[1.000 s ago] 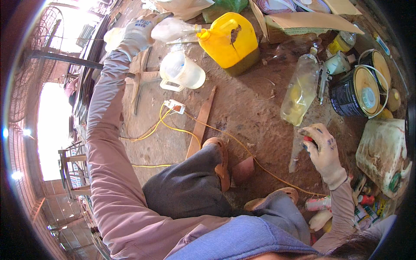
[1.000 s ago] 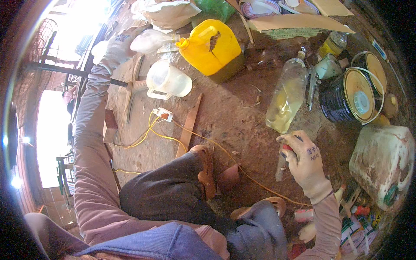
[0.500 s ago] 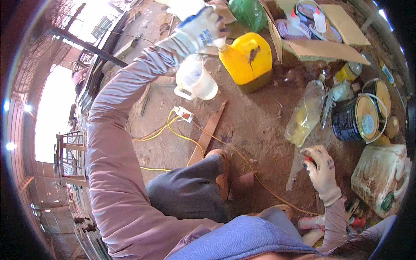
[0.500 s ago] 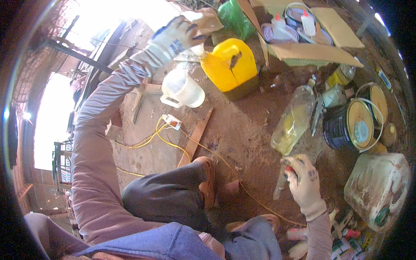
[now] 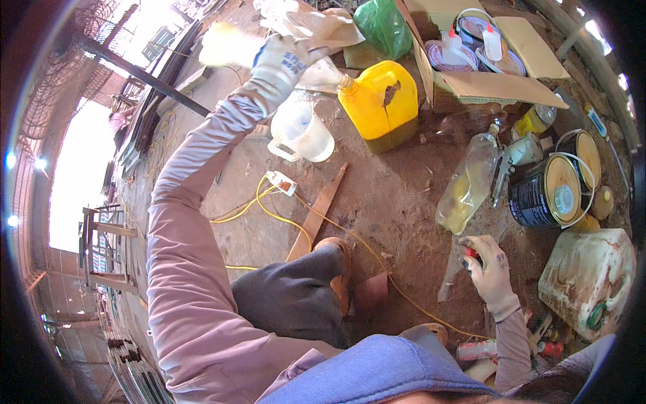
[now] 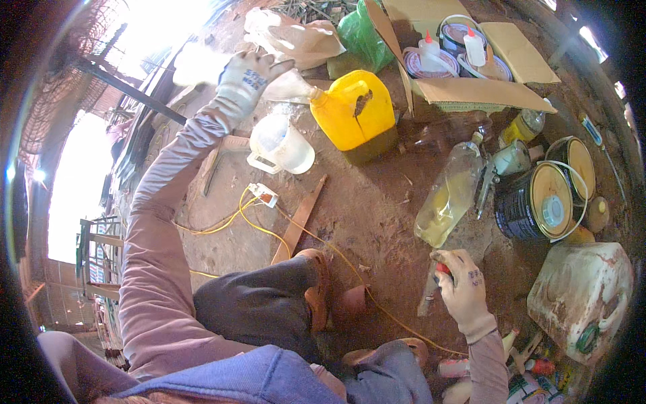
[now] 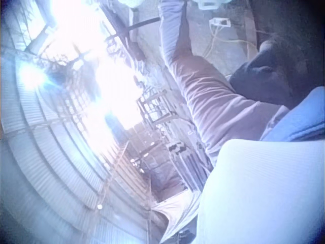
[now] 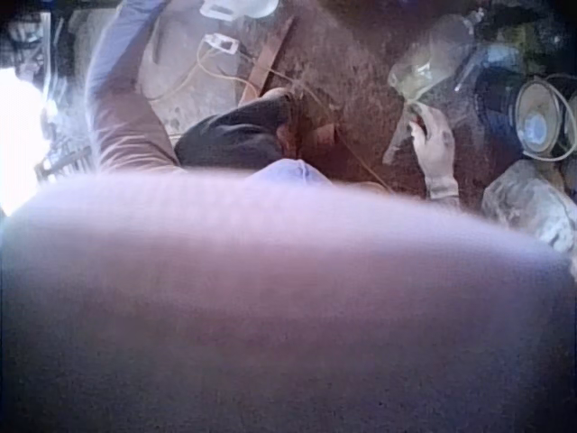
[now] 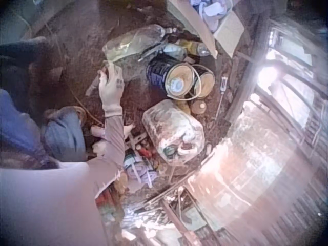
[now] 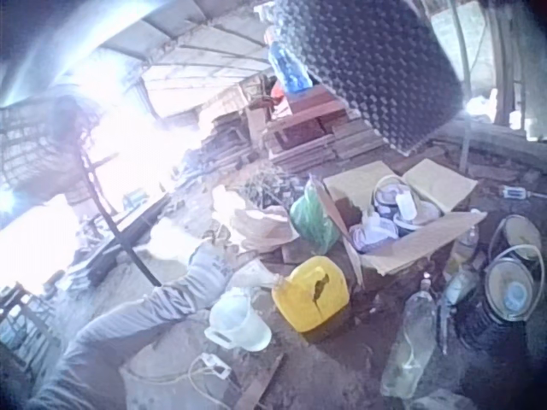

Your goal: The person pours a yellowish liquid from a plastic bottle into a yellow jerrycan, then pours a clear liquid from a pitcher into the same bottle. They shake the bottle to mix the contents and pour the mixture back into the jerrycan. The person repeats this process with a second plastic bottle.

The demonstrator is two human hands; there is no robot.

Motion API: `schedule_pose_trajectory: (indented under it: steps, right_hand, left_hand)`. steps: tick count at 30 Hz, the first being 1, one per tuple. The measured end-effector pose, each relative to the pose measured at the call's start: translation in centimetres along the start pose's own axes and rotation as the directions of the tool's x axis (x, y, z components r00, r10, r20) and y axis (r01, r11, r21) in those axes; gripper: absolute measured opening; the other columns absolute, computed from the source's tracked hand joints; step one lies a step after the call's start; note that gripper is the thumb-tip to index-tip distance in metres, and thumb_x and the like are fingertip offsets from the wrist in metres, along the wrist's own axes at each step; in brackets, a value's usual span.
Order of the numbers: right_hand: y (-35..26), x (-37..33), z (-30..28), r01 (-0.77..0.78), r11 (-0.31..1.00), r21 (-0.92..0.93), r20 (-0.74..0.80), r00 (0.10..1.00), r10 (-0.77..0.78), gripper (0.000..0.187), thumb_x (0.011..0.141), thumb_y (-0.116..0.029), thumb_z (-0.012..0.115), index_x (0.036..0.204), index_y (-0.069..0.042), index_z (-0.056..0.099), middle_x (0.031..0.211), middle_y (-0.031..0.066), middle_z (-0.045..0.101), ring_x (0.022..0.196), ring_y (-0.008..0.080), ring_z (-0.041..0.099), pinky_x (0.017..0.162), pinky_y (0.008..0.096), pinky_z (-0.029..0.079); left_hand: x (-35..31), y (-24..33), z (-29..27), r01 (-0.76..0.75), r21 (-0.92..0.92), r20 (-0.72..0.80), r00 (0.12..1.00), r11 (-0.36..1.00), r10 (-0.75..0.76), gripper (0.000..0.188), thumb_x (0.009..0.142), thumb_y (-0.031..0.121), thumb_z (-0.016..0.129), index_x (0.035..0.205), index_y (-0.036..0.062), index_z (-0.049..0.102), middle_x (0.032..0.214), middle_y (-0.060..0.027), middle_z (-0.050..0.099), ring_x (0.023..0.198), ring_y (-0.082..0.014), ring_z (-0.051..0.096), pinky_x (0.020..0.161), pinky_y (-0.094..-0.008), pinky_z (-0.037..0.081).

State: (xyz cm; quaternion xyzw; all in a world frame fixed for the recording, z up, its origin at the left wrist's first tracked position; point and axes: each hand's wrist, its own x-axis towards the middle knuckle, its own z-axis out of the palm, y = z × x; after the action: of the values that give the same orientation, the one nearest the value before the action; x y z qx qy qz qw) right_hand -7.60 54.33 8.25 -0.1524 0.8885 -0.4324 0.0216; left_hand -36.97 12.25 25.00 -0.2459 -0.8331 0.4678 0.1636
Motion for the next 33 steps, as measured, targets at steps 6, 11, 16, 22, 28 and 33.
schedule_pose_trajectory:
  steps: [6, 11, 16, 22, 28, 33]
  right_hand:
    - [6.8, -2.5, 4.8, -0.14, 0.94, -0.311, 0.06, 0.984, 0.167, 0.042, 0.087, -0.018, 0.071, 0.126, -0.005, 0.061, 0.11, 0.0192, 0.066, 0.103, 0.038, 0.065, 0.09, 0.0456, 0.052]
    - [9.9, -3.0, 7.4, -0.147, 0.85, -0.506, 0.221, 0.93, 0.293, 0.045, 0.091, -0.035, 0.069, 0.125, -0.008, 0.058, 0.105, 0.0142, 0.068, 0.092, 0.0372, 0.068, 0.077, 0.0505, 0.054]
    - [6.9, -0.4, 7.5, -0.047, 0.827, -0.56, 0.298, 0.92, 0.254, 0.051, 0.091, -0.041, 0.07, 0.127, -0.007, 0.058, 0.101, 0.0158, 0.07, 0.084, 0.0371, 0.069, 0.073, 0.0498, 0.054]
    - [1.6, 5.9, 5.3, 0.1, 0.847, -0.522, 0.11, 0.993, -0.049, 0.059, 0.09, -0.039, 0.071, 0.136, -0.007, 0.054, 0.109, 0.0191, 0.067, 0.092, 0.0381, 0.068, 0.077, 0.0466, 0.055]
    - [-5.2, 15.0, 6.8, 0.271, 0.952, -0.145, -0.15, 0.945, -0.292, 0.108, 0.077, -0.038, 0.086, 0.159, -0.005, 0.024, 0.14, 0.0225, 0.052, 0.129, 0.0395, 0.053, 0.108, 0.0472, 0.045]
    - [-6.7, 17.5, 10.5, 0.251, 0.964, 0.086, -0.228, 0.947, -0.227, 0.143, 0.057, -0.044, 0.097, 0.161, -0.001, 0.008, 0.151, 0.0248, 0.041, 0.138, 0.0421, 0.043, 0.117, 0.0475, 0.034]
  left_hand:
    - [-5.3, 1.5, 0.7, 0.312, -0.583, 0.237, 0.948, 0.75, -0.211, 0.084, 0.075, 0.025, 0.079, 0.151, 0.0183, 0.045, 0.119, -0.0171, 0.068, 0.103, -0.0342, 0.07, 0.087, -0.0471, 0.055]
    - [-8.7, 4.8, 4.0, 0.167, -0.909, 0.276, 0.928, -0.382, -0.249, 0.075, 0.08, 0.017, 0.084, 0.146, 0.0055, 0.048, 0.123, -0.0117, 0.07, 0.107, -0.0239, 0.07, 0.095, -0.0373, 0.057]
    - [-11.1, 7.0, 7.1, -0.085, -0.188, 0.345, 0.927, -0.978, -0.147, 0.043, 0.102, 0.014, 0.06, 0.14, -0.0027, 0.051, 0.127, -0.02, 0.066, 0.114, -0.0321, 0.069, 0.091, -0.0485, 0.062]
    - [-10.0, 9.1, 4.4, -0.18, -0.121, 0.379, 0.9, -0.976, -0.213, 0.041, 0.1, 0.014, 0.064, 0.137, -0.0016, 0.054, 0.126, -0.0168, 0.068, 0.107, -0.0261, 0.072, 0.088, -0.0445, 0.064]
    - [-10.0, 13.7, -2.8, -0.03, -0.477, 0.524, 0.792, -0.878, -0.312, 0.069, 0.082, 0.014, 0.086, 0.137, -0.0014, 0.047, 0.123, -0.0151, 0.065, 0.11, -0.0241, 0.068, 0.095, -0.0368, 0.059]
    - [-10.8, 20.5, -5.9, 0.201, -0.64, 0.345, 0.938, -0.742, -0.044, 0.113, 0.09, 0.029, 0.081, 0.159, -0.0012, -0.004, 0.158, -0.0204, 0.029, 0.145, -0.0286, 0.032, 0.12, -0.0404, 0.031]
